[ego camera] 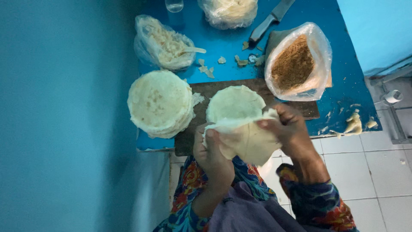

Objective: The person sits at a small blue table and peels the thin outer skin off round steamed cakes by hand, one cake at a time, placing the peeled cake on a stack and dropping the removed skin aside. A knife and a bag of brown sugar sit on the table.

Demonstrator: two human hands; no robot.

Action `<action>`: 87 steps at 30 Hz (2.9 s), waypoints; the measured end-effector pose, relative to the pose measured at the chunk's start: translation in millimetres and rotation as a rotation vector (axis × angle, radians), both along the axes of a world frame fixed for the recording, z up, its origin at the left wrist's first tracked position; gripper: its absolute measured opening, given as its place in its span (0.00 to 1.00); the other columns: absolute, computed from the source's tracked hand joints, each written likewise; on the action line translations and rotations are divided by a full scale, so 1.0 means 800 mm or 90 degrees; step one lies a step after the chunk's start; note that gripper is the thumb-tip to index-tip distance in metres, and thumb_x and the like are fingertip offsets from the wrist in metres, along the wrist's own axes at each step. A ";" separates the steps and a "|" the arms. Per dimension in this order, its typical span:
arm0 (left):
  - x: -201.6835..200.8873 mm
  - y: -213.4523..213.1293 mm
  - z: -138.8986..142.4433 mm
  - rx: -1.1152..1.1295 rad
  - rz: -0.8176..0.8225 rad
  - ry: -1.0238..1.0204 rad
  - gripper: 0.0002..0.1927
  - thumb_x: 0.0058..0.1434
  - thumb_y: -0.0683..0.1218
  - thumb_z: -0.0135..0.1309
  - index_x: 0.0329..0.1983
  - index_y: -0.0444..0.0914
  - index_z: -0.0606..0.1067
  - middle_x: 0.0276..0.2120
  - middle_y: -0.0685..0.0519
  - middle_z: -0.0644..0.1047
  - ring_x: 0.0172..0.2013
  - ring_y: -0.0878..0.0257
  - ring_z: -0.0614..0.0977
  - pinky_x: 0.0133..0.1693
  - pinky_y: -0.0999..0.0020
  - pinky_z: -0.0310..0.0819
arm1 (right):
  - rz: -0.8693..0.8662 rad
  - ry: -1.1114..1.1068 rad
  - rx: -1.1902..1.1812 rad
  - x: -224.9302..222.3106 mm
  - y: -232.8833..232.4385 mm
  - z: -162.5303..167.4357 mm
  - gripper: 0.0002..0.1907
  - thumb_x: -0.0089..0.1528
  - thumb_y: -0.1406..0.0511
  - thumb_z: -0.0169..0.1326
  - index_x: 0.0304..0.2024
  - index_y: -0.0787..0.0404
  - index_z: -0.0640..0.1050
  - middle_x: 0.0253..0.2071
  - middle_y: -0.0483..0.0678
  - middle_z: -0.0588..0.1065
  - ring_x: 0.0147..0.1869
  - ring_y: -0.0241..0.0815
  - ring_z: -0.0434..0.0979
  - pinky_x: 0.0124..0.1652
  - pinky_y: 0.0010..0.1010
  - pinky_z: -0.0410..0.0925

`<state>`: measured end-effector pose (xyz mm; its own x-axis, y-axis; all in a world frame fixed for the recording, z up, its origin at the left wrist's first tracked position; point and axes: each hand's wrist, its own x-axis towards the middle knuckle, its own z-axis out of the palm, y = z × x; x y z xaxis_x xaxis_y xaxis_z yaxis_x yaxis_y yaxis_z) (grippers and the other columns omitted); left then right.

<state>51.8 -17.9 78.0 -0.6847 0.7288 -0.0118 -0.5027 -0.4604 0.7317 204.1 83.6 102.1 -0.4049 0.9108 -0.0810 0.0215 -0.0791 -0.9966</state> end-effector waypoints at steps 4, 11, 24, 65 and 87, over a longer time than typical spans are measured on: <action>-0.005 0.001 -0.010 0.073 0.063 -0.127 0.18 0.71 0.54 0.50 0.50 0.33 0.70 0.41 0.47 0.77 0.41 0.59 0.81 0.43 0.60 0.81 | 0.007 0.185 -0.088 0.036 0.012 -0.018 0.09 0.64 0.68 0.65 0.37 0.64 0.76 0.29 0.44 0.74 0.30 0.33 0.71 0.29 0.26 0.64; -0.079 -0.043 -0.043 0.257 0.060 -0.153 0.17 0.84 0.52 0.50 0.54 0.32 0.68 0.37 0.47 0.75 0.35 0.59 0.78 0.38 0.62 0.75 | -0.115 0.197 -0.151 0.063 0.013 0.018 0.24 0.61 0.63 0.61 0.57 0.67 0.76 0.45 0.50 0.79 0.42 0.40 0.80 0.42 0.31 0.74; -0.110 -0.070 0.030 -0.240 -0.172 0.538 0.20 0.67 0.53 0.50 0.57 0.39 0.76 0.29 0.54 0.79 0.23 0.66 0.78 0.27 0.69 0.71 | 0.059 0.050 -0.177 -0.048 0.027 0.057 0.22 0.65 0.61 0.54 0.59 0.64 0.72 0.46 0.44 0.76 0.47 0.35 0.76 0.46 0.30 0.72; -0.095 -0.045 0.034 -0.415 -0.059 0.923 0.11 0.68 0.52 0.53 0.40 0.40 0.78 0.32 0.49 0.82 0.29 0.51 0.84 0.30 0.58 0.76 | 0.261 -0.408 0.715 -0.089 -0.019 0.002 0.32 0.58 0.58 0.61 0.64 0.61 0.72 0.69 0.55 0.68 0.74 0.57 0.63 0.69 0.52 0.55; -0.028 0.006 0.021 -0.027 -0.375 -0.012 0.24 0.75 0.51 0.49 0.64 0.29 0.73 0.49 0.51 0.80 0.45 0.68 0.80 0.48 0.71 0.75 | -0.100 -0.235 0.439 -0.021 -0.008 0.074 0.11 0.61 0.73 0.58 0.47 0.68 0.75 0.44 0.46 0.74 0.49 0.34 0.75 0.46 0.26 0.70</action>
<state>29.2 -13.1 94.7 -0.1642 0.9848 -0.0572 -0.6785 -0.0707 0.7312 187.0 77.0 161.3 -0.3241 0.8489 0.4175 0.3990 0.5228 -0.7533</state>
